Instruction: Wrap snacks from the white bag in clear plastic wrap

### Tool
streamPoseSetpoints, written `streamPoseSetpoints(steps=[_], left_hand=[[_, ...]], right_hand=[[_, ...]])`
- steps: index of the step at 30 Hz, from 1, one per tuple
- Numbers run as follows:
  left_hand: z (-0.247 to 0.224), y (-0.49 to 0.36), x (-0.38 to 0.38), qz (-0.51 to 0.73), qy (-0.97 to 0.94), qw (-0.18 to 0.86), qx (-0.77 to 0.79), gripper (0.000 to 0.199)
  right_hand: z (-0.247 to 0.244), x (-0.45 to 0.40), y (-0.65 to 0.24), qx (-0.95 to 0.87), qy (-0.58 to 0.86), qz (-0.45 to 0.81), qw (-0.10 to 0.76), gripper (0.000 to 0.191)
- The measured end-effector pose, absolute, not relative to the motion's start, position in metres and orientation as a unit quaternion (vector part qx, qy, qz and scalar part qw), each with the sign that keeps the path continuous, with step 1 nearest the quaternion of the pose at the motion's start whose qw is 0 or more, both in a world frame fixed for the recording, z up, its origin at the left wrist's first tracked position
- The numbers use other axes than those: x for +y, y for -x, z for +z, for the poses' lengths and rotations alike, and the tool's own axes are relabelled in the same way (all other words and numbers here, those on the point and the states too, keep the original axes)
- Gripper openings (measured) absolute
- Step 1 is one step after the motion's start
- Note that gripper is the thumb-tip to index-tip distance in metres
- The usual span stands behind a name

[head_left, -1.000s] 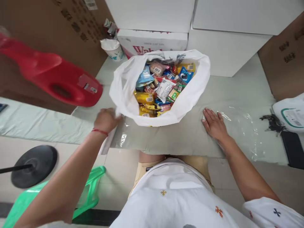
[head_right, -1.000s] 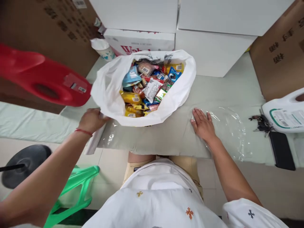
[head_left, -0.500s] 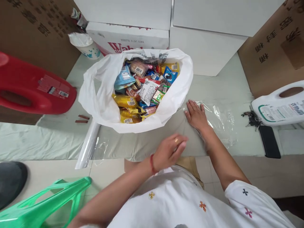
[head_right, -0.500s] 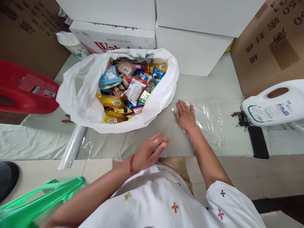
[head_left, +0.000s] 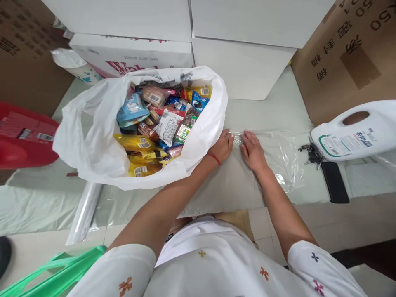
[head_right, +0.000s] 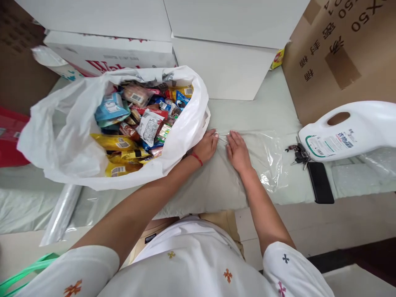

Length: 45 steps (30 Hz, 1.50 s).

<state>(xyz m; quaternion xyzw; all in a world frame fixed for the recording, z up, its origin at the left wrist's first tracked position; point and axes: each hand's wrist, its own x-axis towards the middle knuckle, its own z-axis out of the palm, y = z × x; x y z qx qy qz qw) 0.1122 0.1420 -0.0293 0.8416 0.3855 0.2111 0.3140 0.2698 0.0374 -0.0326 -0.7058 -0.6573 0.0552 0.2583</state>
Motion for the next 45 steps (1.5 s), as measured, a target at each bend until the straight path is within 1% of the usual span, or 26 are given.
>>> streamPoseSetpoints(steps=[2,5,7,9,12,17,21,23,26,28,32,35,41,45], left_hand=[[-0.029,-0.111,0.142,0.188,-0.850,0.316,0.378,0.048],[-0.027,-0.110,0.145,0.164,-0.856,0.311,0.378,0.042],[-0.023,-0.110,0.148,0.154,-0.860,0.308,0.376,0.038],[-0.018,-0.111,0.148,0.141,-0.866,0.302,0.373,0.038],[-0.012,-0.112,0.146,0.108,-0.883,0.272,0.366,0.036],[-0.016,-0.110,0.145,0.090,-0.901,0.250,0.342,0.032],[-0.021,-0.115,0.144,0.099,-0.917,0.245,0.300,0.032],[-0.021,-0.121,0.140,0.095,-0.929,0.216,0.284,0.036],[-0.018,-0.127,0.132,0.089,-0.930,0.157,0.319,0.046],[-0.017,-0.125,0.128,0.094,-0.919,0.150,0.353,0.053],[-0.022,-0.110,0.127,0.090,-0.905,0.197,0.366,0.063],[-0.026,-0.101,0.129,0.075,-0.911,0.203,0.352,0.064],[-0.030,-0.100,0.129,0.089,-0.918,0.187,0.338,0.062],[-0.032,-0.101,0.132,0.083,-0.920,0.195,0.330,0.063]], right_hand=[[-0.030,0.013,-0.272,-0.671,0.691,0.051,0.263,0.044],[-0.024,-0.027,-0.262,-0.703,0.667,0.064,0.238,0.040],[-0.020,-0.047,-0.251,-0.720,0.655,0.079,0.214,0.044],[-0.017,-0.057,-0.242,-0.736,0.644,0.099,0.186,0.052],[-0.010,-0.056,-0.236,-0.768,0.614,0.126,0.130,0.061],[0.003,-0.038,-0.218,-0.794,0.596,0.116,0.032,0.062],[0.003,-0.031,-0.184,-0.785,0.616,0.070,0.007,0.057],[0.000,-0.027,-0.170,-0.777,0.628,0.047,0.003,0.054],[-0.003,-0.021,-0.166,-0.774,0.633,0.035,-0.006,0.050],[-0.003,-0.019,-0.172,-0.782,0.621,0.048,-0.006,0.048],[-0.001,-0.020,-0.193,-0.792,0.605,0.075,0.012,0.050],[-0.005,-0.024,-0.209,-0.789,0.607,0.085,0.043,0.050],[-0.008,-0.044,-0.230,-0.762,0.620,0.126,0.141,0.052],[0.002,-0.072,-0.204,-0.765,0.606,0.154,0.156,0.043]])
